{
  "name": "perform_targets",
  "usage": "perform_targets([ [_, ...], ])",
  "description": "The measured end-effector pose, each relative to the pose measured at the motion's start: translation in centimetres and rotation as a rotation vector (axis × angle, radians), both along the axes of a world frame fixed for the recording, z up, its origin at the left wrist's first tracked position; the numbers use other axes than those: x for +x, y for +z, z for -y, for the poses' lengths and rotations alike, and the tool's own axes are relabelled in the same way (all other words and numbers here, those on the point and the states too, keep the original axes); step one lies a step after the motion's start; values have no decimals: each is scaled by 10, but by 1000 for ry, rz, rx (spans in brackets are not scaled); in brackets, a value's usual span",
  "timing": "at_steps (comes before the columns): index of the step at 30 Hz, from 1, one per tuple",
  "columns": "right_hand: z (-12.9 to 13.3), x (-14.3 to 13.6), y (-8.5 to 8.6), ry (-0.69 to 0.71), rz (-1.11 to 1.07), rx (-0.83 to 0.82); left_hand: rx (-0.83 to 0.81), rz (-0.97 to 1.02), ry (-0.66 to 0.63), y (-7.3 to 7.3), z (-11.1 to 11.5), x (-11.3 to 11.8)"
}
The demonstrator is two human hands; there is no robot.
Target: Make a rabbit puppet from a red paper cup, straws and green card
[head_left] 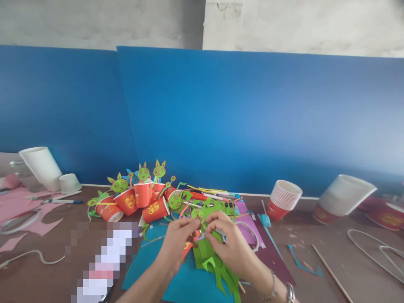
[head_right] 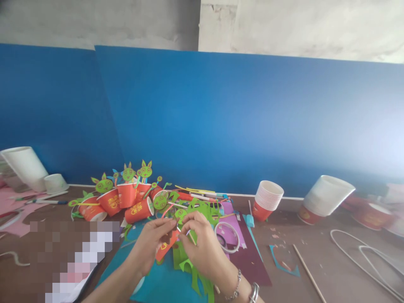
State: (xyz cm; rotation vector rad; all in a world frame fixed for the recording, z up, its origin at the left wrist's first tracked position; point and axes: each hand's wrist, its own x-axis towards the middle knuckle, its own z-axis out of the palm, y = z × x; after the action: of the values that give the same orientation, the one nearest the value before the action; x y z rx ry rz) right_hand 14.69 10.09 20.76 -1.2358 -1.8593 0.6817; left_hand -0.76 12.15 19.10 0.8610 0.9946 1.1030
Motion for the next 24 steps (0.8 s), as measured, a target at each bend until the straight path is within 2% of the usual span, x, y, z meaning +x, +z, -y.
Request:
perform_targets([
  [5, -2, -1, -2, 9, 71, -43, 62, -168, -80, -2, -1, 1],
  [14, -1, 1, -1, -20, 203, -70, 104, -274, -134, -8, -1, 2],
  [24, -1, 0, -6, -56, 201, -32, 116, -331, -131, -5, 1, 4],
])
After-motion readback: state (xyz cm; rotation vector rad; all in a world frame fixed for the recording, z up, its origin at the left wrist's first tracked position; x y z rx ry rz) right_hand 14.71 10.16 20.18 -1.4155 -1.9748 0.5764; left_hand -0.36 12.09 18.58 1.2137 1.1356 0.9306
